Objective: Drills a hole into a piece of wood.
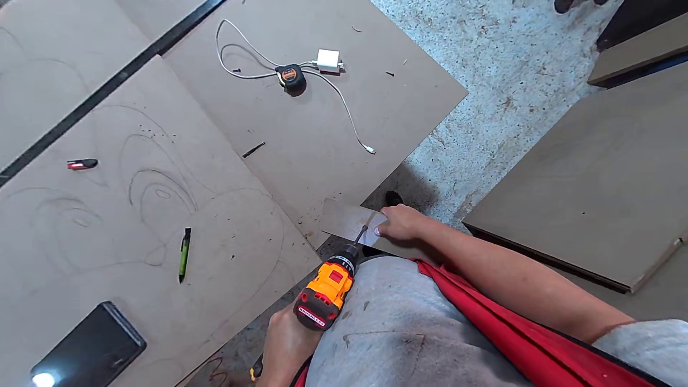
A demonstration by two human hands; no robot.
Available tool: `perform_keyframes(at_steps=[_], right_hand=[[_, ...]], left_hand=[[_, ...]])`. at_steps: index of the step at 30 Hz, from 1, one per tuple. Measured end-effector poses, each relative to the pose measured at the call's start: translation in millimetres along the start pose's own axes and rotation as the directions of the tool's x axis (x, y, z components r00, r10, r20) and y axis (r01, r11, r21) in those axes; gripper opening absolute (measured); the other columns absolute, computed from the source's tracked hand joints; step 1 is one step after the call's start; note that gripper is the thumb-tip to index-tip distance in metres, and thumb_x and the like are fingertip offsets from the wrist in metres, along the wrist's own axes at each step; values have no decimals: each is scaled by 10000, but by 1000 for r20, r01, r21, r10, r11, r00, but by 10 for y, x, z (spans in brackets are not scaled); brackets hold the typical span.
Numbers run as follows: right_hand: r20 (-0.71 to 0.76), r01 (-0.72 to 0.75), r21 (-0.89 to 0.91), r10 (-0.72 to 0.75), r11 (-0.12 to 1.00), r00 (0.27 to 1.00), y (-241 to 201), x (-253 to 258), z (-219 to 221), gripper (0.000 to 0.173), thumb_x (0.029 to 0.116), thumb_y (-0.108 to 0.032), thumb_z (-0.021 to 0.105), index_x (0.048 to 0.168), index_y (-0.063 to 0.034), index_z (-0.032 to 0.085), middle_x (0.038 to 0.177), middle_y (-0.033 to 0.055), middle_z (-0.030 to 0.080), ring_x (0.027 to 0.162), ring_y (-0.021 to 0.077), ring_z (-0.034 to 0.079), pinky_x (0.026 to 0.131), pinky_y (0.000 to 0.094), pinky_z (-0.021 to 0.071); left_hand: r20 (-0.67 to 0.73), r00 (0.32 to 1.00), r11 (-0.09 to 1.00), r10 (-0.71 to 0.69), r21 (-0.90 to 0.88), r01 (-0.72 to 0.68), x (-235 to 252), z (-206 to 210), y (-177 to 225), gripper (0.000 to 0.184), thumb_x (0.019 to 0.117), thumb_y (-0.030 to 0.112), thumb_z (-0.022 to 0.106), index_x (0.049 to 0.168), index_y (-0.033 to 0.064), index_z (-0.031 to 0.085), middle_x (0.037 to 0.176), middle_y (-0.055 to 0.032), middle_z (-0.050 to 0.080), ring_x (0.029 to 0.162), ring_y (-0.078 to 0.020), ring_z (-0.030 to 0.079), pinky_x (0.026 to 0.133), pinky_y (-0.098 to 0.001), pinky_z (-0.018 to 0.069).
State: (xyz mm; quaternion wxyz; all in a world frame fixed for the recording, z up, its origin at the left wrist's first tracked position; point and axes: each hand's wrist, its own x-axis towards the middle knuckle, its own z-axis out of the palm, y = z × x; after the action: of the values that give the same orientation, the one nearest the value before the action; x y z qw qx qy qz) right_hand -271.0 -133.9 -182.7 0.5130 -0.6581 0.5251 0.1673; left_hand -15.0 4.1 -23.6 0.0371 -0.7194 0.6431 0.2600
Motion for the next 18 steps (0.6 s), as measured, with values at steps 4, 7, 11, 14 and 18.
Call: perform_keyframes(at_steps=[4, 7, 11, 14, 18], right_hand=[[1, -6, 15, 6, 1000, 1000, -24, 26, 2, 461, 974, -537, 603, 1152, -117, 665, 986, 118, 699, 957, 307, 689, 816, 572, 551], [33, 9, 2, -9, 1000, 999, -53, 61, 53, 466, 959, -541, 627, 1150, -118, 673, 995, 119, 704, 968, 307, 691, 829, 577, 552], [47, 10, -27, -8, 1000, 999, -79, 65, 52, 448, 967, -529, 623, 1143, -120, 672, 984, 115, 700, 961, 302, 687, 821, 566, 549], [21, -14, 4, 14, 1000, 1000, -71, 42, -13, 440, 974, -536, 607, 1134, -130, 667, 978, 113, 696, 952, 299, 687, 811, 565, 551], [6, -17, 14, 17, 1000, 1000, -57, 74, -38, 450, 976, -535, 604, 1158, -129, 667, 995, 111, 701, 958, 294, 689, 819, 566, 552]], left_hand=[[147, 981, 992, -124, 29, 121, 55, -2, -58, 354, 840, 351, 750, 988, 30, 733, 853, -161, 744, 848, -337, 739, 772, -549, 560], [303, 942, 990, -142, 43, 136, 206, -24, -151, 384, 853, 459, 744, 1017, 111, 752, 909, -94, 758, 910, -256, 740, 837, -501, 573], [212, 977, 998, -26, -45, 37, 171, -89, -138, 321, 832, 348, 753, 947, 49, 740, 834, -137, 737, 833, -294, 734, 767, -523, 559], [-25, 997, 994, 78, -73, -80, 50, 55, -191, 359, 783, 337, 709, 893, -4, 729, 747, -154, 725, 710, -320, 736, 646, -523, 567], [-84, 996, 999, 17, -49, -21, -16, 110, -144, 364, 798, 313, 703, 936, -23, 729, 765, -188, 724, 736, -372, 736, 658, -560, 560]])
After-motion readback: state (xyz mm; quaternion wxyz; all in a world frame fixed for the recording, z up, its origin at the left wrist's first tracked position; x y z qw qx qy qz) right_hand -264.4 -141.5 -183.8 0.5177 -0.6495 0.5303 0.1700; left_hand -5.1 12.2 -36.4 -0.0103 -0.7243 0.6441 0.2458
